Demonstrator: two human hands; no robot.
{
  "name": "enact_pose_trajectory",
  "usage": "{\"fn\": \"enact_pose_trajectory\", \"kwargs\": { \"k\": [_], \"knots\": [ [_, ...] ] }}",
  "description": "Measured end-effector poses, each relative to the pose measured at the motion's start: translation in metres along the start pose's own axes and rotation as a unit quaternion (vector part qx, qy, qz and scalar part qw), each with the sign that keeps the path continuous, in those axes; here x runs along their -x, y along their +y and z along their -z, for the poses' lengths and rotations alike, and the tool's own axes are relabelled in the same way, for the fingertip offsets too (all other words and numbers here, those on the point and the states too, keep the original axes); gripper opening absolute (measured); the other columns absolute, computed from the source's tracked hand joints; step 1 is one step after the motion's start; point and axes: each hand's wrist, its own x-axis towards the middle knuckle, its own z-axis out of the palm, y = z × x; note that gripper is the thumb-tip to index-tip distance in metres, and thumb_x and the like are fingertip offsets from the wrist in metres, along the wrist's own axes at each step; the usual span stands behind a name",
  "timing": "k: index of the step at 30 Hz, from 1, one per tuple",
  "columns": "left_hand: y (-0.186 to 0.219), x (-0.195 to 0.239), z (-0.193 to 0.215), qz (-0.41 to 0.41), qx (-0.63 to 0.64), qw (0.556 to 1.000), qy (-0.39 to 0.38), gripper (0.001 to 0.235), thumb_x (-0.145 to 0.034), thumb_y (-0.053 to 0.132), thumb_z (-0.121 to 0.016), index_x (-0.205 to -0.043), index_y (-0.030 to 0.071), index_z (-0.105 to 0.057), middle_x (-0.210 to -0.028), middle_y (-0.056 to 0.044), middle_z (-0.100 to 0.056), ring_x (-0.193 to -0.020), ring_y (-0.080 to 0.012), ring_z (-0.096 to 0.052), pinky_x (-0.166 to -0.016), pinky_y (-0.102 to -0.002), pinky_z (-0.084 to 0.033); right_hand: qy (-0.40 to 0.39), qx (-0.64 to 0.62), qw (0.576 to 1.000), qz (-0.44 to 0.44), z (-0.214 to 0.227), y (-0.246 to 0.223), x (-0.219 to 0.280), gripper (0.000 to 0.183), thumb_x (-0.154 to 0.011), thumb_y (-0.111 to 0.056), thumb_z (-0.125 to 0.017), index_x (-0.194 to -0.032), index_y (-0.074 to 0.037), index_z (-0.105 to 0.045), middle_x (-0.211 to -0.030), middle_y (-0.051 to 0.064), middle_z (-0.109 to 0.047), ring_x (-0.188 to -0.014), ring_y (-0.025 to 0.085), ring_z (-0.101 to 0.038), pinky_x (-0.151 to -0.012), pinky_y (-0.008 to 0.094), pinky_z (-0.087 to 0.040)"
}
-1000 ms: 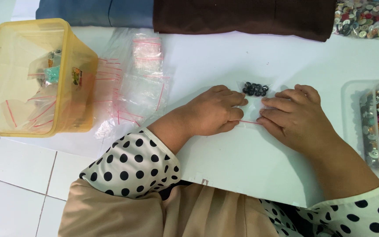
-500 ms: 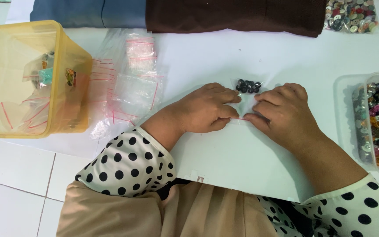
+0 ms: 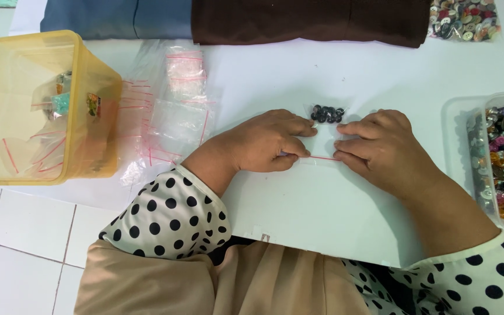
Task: Picking up small black buttons from a table and placing them into a small plastic bag for packaging.
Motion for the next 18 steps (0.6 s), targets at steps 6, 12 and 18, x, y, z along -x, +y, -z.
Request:
{"fn": "enact_pose_trajectory", "kwargs": {
  "k": [6, 12, 18],
  "knots": [
    [0.003, -0.001, 0.002, 0.008, 0.005, 1.0, -0.004, 0.018, -0.088, 0.008, -0.07, -0.101, 0.013, -0.081, -0.115, -0.014, -0.074, -0.11, -0.0306, -0.07, -0.107, -0.049, -0.047, -0.022, 0.021, 0.999, 0.01, 0.001, 0.001, 0.0, 0.008, -0.092, -0.027, -0.075, -0.097, -0.021, -0.077, -0.122, -0.005, -0.072, -0.11, 0.022, -0.065, -0.111, 0.051, -0.041],
    [-0.005, 0.001, -0.009, -0.027, -0.053, 0.998, 0.027, 0.018, -0.085, 0.014, -0.073, -0.1, 0.015, -0.082, -0.111, -0.009, -0.074, -0.113, -0.027, -0.068, -0.108, -0.047, -0.045, -0.002, 0.024, 1.0, 0.02, 0.001, -0.002, -0.002, 0.009, -0.092, -0.027, -0.074, -0.097, -0.019, -0.076, -0.122, -0.006, -0.073, -0.109, 0.022, -0.065, -0.112, 0.05, -0.042],
    [-0.017, 0.004, -0.015, -0.041, -0.093, 0.994, 0.035, 0.017, -0.085, 0.018, -0.072, -0.099, 0.019, -0.081, -0.108, -0.006, -0.074, -0.108, -0.0252, -0.069, -0.107, -0.045, -0.048, 0.004, 0.03, 0.999, 0.026, -0.003, 0.004, -0.001, 0.01, -0.09, -0.025, -0.076, -0.098, -0.019, -0.075, -0.123, -0.004, -0.073, -0.111, 0.024, -0.065, -0.11, 0.051, -0.043]
  ]
}}
